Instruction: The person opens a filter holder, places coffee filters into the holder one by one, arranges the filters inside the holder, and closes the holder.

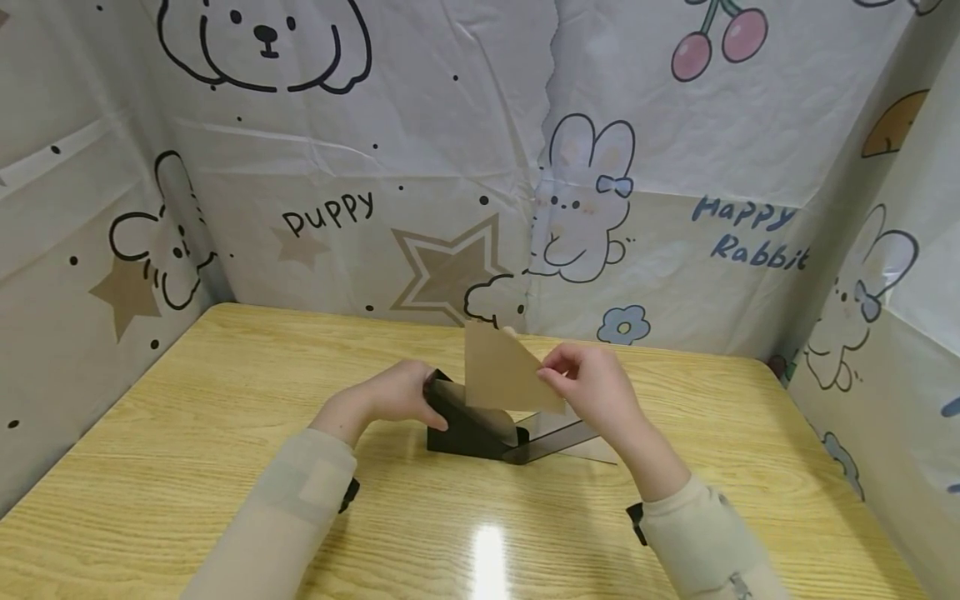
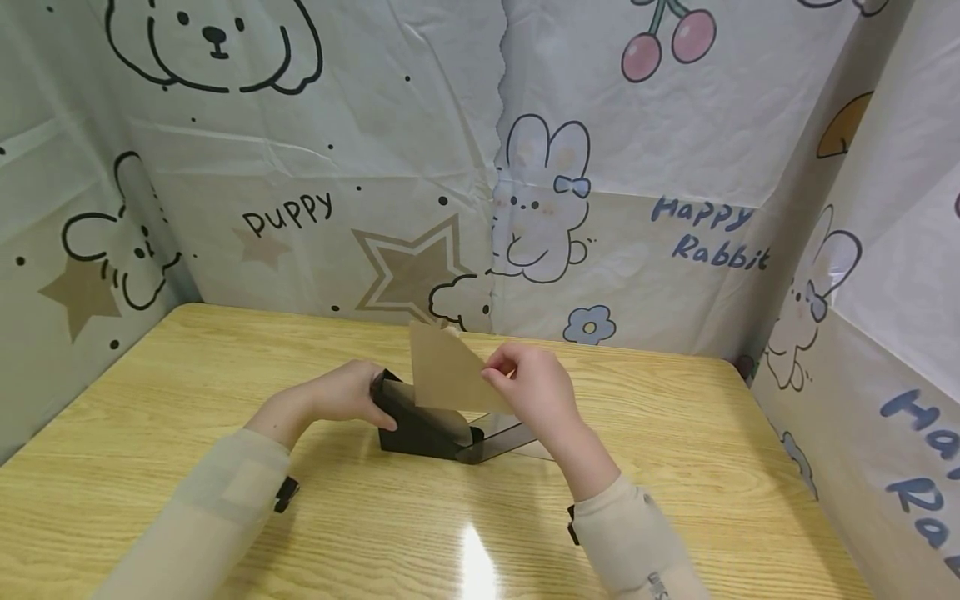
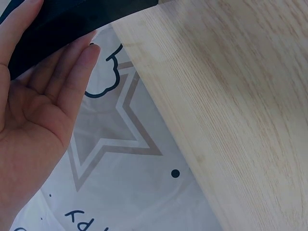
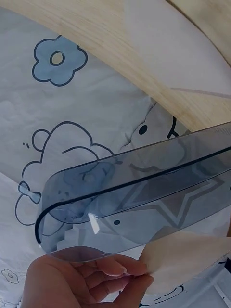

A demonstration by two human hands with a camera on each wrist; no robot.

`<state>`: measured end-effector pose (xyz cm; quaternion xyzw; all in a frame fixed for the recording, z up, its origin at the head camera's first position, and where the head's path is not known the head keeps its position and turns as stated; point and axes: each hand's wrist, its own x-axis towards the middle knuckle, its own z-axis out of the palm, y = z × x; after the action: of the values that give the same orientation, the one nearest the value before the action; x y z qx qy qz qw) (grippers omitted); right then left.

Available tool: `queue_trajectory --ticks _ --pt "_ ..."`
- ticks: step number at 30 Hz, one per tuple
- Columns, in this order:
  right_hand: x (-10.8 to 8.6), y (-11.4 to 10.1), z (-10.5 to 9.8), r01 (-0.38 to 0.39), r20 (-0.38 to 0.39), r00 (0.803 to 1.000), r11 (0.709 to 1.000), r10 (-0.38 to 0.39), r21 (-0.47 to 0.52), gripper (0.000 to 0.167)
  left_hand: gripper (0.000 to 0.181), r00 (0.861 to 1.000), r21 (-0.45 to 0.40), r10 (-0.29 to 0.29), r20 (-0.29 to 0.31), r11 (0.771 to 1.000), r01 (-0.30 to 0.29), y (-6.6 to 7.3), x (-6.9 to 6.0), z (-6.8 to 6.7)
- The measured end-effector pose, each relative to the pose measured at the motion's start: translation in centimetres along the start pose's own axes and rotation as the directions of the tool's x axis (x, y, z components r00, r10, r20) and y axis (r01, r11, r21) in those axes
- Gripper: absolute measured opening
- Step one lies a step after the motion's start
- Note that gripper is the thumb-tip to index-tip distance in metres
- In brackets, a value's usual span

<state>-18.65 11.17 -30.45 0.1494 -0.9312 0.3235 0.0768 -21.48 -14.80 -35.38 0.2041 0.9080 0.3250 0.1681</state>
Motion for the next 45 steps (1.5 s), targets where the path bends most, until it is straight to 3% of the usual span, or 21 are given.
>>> queue_trajectory --ticks 11,23,37,45 --pt "-0.3 -0.5 1.3 -0.032 0.051 0.998 0.997 0.035 -0.071 0.005 0.034 0.999 -0.014 0.031 0.011 0.999 -0.031 -0.3 0.1 0.0" --pt "-0.2 -0.8 2.9 0.009 0.122 0.993 0.999 -0.003 -0.044 0.005 0.030 0.999 -0.017 0.033 0.025 0.999 -0.032 -0.1 0.1 -0.2" --pt "-0.5 -0.9 4.5 -0.003 0.203 0.979 0.990 0.032 -0.143 0.009 0.023 0.998 -0.035 0.050 0.032 0.998 -0.049 -0.1 0.1 -0.4" --pt "-0.9 -0.6 5.2 0.068 0.220 0.975 0.979 -0.024 -0.194 0.010 0.021 0.998 -0.062 0.056 0.032 0.997 -0.053 0.0 -0.1 -0.1"
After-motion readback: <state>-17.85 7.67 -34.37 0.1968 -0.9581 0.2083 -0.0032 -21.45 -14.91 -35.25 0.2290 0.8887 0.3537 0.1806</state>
